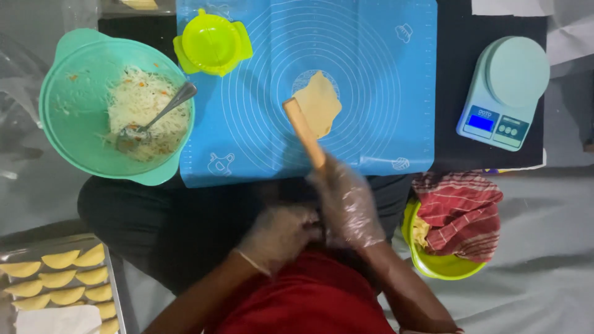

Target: Rolling out dough and using a mold to create filled pastries

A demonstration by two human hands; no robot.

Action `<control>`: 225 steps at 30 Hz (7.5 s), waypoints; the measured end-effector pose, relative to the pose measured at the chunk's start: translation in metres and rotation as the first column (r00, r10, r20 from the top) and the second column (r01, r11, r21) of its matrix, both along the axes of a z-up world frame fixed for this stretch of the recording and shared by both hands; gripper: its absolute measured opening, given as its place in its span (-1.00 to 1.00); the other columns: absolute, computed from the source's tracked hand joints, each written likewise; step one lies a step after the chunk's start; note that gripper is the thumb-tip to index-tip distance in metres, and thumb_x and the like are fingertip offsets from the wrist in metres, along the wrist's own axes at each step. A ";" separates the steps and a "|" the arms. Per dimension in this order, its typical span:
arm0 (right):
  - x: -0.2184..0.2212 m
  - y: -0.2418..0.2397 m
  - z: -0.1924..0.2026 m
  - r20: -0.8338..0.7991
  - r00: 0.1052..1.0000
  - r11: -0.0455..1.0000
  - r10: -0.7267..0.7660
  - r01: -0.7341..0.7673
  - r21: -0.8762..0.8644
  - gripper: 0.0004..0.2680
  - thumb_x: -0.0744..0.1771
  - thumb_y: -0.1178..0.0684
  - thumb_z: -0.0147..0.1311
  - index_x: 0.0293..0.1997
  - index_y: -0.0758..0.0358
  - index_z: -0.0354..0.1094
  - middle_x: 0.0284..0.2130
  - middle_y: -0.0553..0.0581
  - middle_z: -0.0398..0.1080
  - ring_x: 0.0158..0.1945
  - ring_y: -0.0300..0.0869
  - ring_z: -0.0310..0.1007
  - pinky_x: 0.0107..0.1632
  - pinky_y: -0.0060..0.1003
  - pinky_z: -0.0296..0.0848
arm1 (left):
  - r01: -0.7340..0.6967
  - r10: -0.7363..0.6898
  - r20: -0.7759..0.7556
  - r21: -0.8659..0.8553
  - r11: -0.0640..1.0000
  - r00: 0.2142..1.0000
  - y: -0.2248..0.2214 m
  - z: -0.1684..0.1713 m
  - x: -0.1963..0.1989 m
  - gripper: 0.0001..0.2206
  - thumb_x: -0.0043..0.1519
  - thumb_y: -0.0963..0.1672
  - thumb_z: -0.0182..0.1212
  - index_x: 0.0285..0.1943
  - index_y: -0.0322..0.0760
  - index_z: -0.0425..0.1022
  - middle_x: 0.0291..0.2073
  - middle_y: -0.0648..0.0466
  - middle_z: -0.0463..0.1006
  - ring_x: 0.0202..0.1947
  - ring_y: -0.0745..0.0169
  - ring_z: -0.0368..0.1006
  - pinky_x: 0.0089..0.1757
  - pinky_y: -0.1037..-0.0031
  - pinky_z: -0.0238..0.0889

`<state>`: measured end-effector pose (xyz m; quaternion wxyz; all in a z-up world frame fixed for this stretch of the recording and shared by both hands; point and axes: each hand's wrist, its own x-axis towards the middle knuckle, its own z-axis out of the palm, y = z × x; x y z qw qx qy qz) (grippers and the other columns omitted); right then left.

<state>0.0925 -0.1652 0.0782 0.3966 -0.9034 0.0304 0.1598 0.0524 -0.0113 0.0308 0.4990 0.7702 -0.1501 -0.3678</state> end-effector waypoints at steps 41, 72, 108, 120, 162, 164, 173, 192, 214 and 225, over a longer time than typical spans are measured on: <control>0.035 -0.080 -0.051 0.742 0.512 0.900 0.433 -0.204 -0.385 -0.78 0.41 0.24 -0.02 0.16 0.34 0.49 -0.17 0.37 0.44 -0.09 0.27 0.47 -0.20 0.08 0.53 | -0.367 -0.447 0.859 0.512 0.777 0.251 0.012 0.004 0.088 -0.45 0.36 -0.03 0.14 0.56 -0.18 0.24 0.51 0.02 0.25 0.52 -0.15 0.04 0.30 -0.43 -0.12; 0.078 -0.076 -0.030 0.204 0.943 0.949 -0.263 0.291 -0.122 -0.72 0.38 -0.23 0.19 0.07 0.09 0.52 -0.20 0.20 0.57 -0.05 0.16 0.57 -0.08 0.08 0.55 | -0.275 0.100 0.975 -0.042 0.960 0.200 0.028 -0.033 0.118 -0.88 0.27 -0.13 0.38 -0.05 -0.03 0.71 0.12 0.05 0.64 0.26 -0.10 0.46 0.25 -0.59 -0.34; 0.129 -0.057 -0.048 0.745 0.609 0.920 0.273 -0.393 -0.015 -0.61 0.38 -0.34 0.01 0.04 0.17 0.57 -0.27 0.18 0.48 -0.19 0.17 0.52 -0.19 -0.03 0.53 | -0.391 0.482 0.780 -0.330 0.859 0.399 0.000 -0.022 0.138 -0.90 0.18 -0.16 0.45 -0.17 -0.11 0.68 -0.27 0.06 0.71 0.01 -0.08 0.62 0.26 -0.18 0.10; 0.107 -0.050 -0.025 0.831 0.530 0.950 0.168 -0.312 0.007 -0.89 0.37 0.16 0.24 -0.04 0.28 0.52 -0.19 0.27 0.51 -0.15 0.22 0.55 -0.15 0.09 0.54 | -0.274 0.472 0.825 -0.398 0.875 0.309 0.003 0.010 0.141 -0.94 0.27 -0.19 0.36 -0.12 -0.21 0.69 -0.35 -0.05 0.68 -0.25 -0.14 0.65 0.13 -0.03 0.32; 0.077 -0.035 -0.105 0.417 0.788 0.352 0.453 0.272 -0.896 -0.65 0.45 0.05 0.02 0.46 0.10 0.13 -0.40 0.03 0.27 -0.46 -0.18 0.22 -0.52 -0.27 0.18 | -0.094 -0.530 0.661 0.667 0.739 0.531 -0.047 -0.020 0.260 -0.35 0.61 0.15 -0.18 0.67 -0.04 -0.48 0.64 0.19 -0.46 0.59 -0.19 -0.56 0.28 -0.61 -0.61; 0.080 -0.037 -0.089 0.482 0.750 0.446 0.454 0.277 -0.851 -0.63 0.40 0.14 0.06 0.41 0.06 0.22 -0.38 0.09 0.26 -0.41 -0.12 0.23 -0.44 -0.23 0.25 | -0.114 -0.428 0.806 0.511 0.852 0.409 -0.054 -0.030 0.268 -0.37 0.50 0.17 -0.42 0.64 -0.16 -0.33 0.65 0.02 -0.16 0.54 -0.40 -0.47 0.19 -0.74 -0.62; 0.094 -0.056 -0.084 0.439 0.766 0.371 0.470 0.280 -0.885 -0.71 0.46 0.04 0.03 0.38 0.05 0.23 -0.38 0.02 0.26 -0.39 -0.23 0.22 -0.49 -0.36 0.25 | -0.048 -0.557 0.635 0.681 0.731 0.534 -0.091 -0.013 0.300 -0.41 0.50 0.05 -0.25 0.67 -0.09 -0.30 0.63 0.09 -0.32 0.58 -0.34 -0.45 0.28 -0.51 -0.68; 0.090 -0.096 -0.080 0.552 0.788 0.684 0.271 0.246 -0.687 -0.70 0.42 0.08 0.12 0.34 0.27 0.33 -0.40 0.09 0.32 -0.42 -0.10 0.28 -0.50 -0.17 0.28 | -0.209 -0.412 0.797 0.538 0.817 0.441 -0.077 0.042 0.314 -0.69 0.30 -0.05 0.19 0.23 0.17 0.58 0.54 0.04 -0.06 0.44 -0.58 -0.17 0.13 -0.76 -0.36; 0.113 -0.100 -0.096 0.467 0.734 0.393 0.494 0.291 -0.872 -0.63 0.43 0.12 -0.03 0.46 0.17 0.11 -0.26 0.09 0.26 -0.37 -0.12 0.27 -0.46 -0.25 0.31 | -0.173 -0.548 0.677 0.692 0.701 0.491 -0.115 -0.014 0.325 -0.12 0.25 0.24 -0.09 0.67 -0.12 -0.28 0.61 -0.04 -0.41 0.54 -0.28 -0.67 0.28 -0.47 -0.81; 0.147 -0.117 -0.051 0.425 0.804 0.778 0.416 -0.073 -0.624 -0.74 0.34 0.23 0.01 0.15 0.23 0.44 -0.30 0.21 0.39 -0.27 0.10 0.40 -0.35 0.03 0.41 | -0.322 -0.283 0.806 0.492 0.809 0.519 -0.062 0.019 0.276 -0.34 0.51 0.20 -0.37 0.70 -0.14 -0.12 0.59 -0.07 -0.31 0.54 -0.27 -0.47 0.26 -0.61 -0.59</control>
